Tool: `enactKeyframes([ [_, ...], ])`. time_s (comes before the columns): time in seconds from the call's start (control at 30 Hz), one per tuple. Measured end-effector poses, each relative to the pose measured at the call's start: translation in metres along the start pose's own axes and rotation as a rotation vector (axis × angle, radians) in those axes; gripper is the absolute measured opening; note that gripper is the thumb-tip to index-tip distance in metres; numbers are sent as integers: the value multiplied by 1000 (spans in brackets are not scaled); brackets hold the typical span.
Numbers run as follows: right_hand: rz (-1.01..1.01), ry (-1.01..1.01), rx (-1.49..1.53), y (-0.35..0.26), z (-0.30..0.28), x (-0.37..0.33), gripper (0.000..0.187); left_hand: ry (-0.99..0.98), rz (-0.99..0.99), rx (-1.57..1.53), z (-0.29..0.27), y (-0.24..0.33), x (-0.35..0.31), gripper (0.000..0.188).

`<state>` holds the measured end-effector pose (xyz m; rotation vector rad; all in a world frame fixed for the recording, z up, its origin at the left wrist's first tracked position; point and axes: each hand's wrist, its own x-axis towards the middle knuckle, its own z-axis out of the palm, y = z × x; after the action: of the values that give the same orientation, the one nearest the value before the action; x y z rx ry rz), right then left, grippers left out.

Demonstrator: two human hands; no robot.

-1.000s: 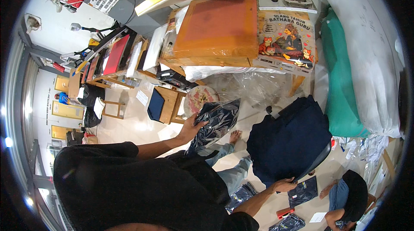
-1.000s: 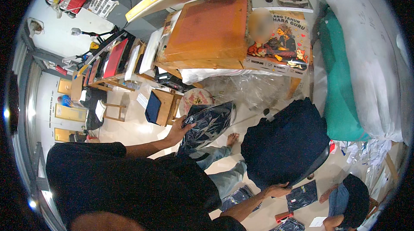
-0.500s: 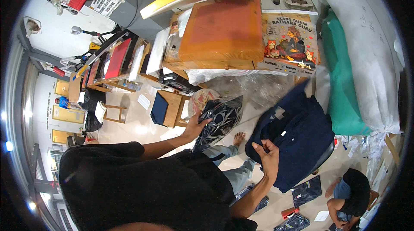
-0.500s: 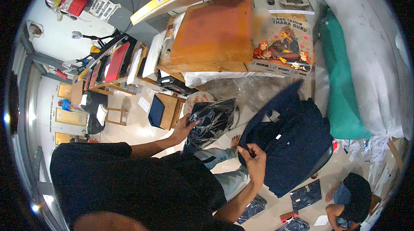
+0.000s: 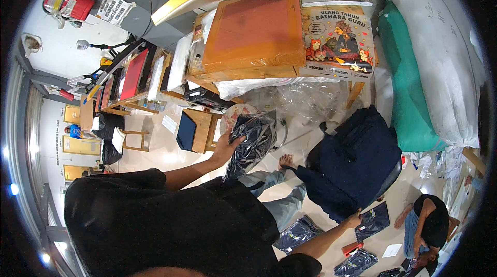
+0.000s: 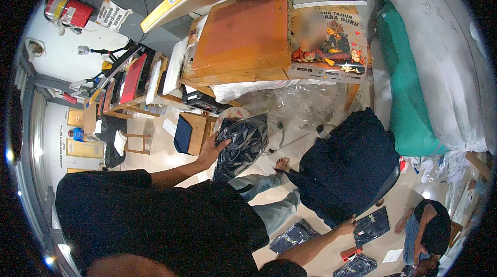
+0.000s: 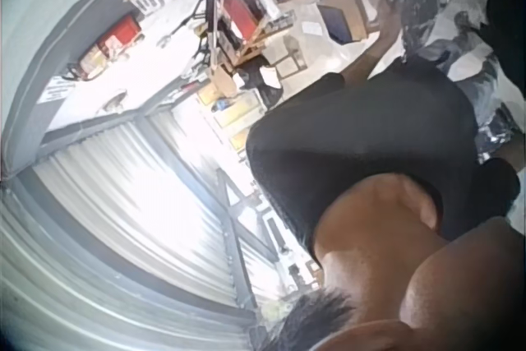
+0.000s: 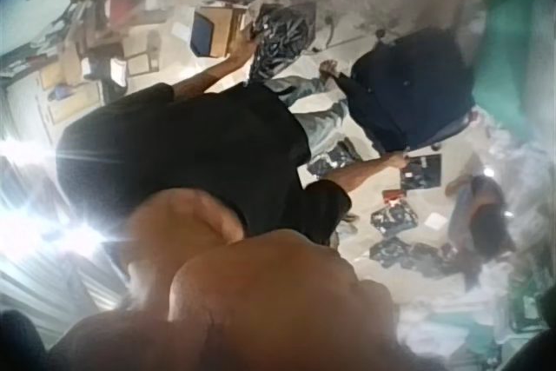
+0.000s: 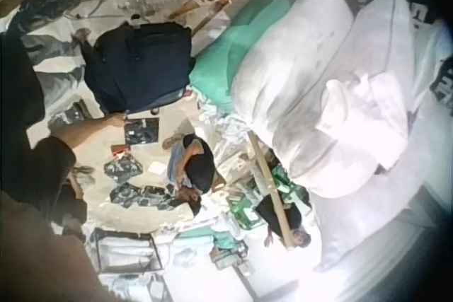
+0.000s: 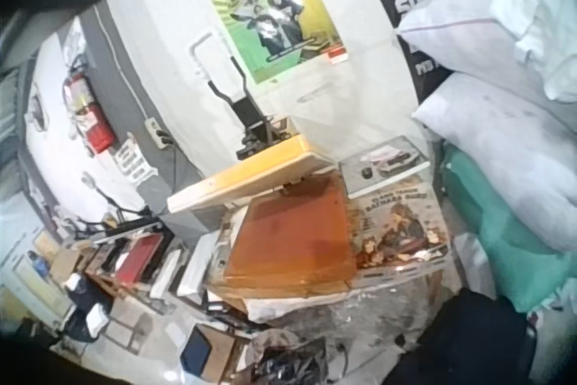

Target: The person picks up a bag and a garment, moves to a table, and uses scissors and tape to attach components to black bags.

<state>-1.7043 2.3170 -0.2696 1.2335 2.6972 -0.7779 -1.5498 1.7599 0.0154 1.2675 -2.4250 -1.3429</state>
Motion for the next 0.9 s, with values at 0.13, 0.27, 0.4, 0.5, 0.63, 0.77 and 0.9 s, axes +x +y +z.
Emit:
enactKeyframes([
  [0.13,-230,-122,-323,6,30,8,58,19,-63,55,1,26,-16,51],
  [0.27,-211,61,-379,17,43,-3,43,-18,8,73,20,10,-4,48],
  [0.4,-128,165,-329,-35,20,-38,39,-43,-55,-22,21,11,-23,51],
  [0.5,-185,259,-277,-37,10,-48,35,-75,-42,-7,23,21,-22,53],
  [0.63,-211,279,-274,-26,9,-41,31,-79,-59,27,20,27,-20,52],
  [0.77,-153,175,-340,-34,0,-36,37,-99,-73,-6,16,20,-22,51],
  [0.9,-161,83,-337,-7,17,-24,42,-90,-34,-32,13,12,-18,50],
])
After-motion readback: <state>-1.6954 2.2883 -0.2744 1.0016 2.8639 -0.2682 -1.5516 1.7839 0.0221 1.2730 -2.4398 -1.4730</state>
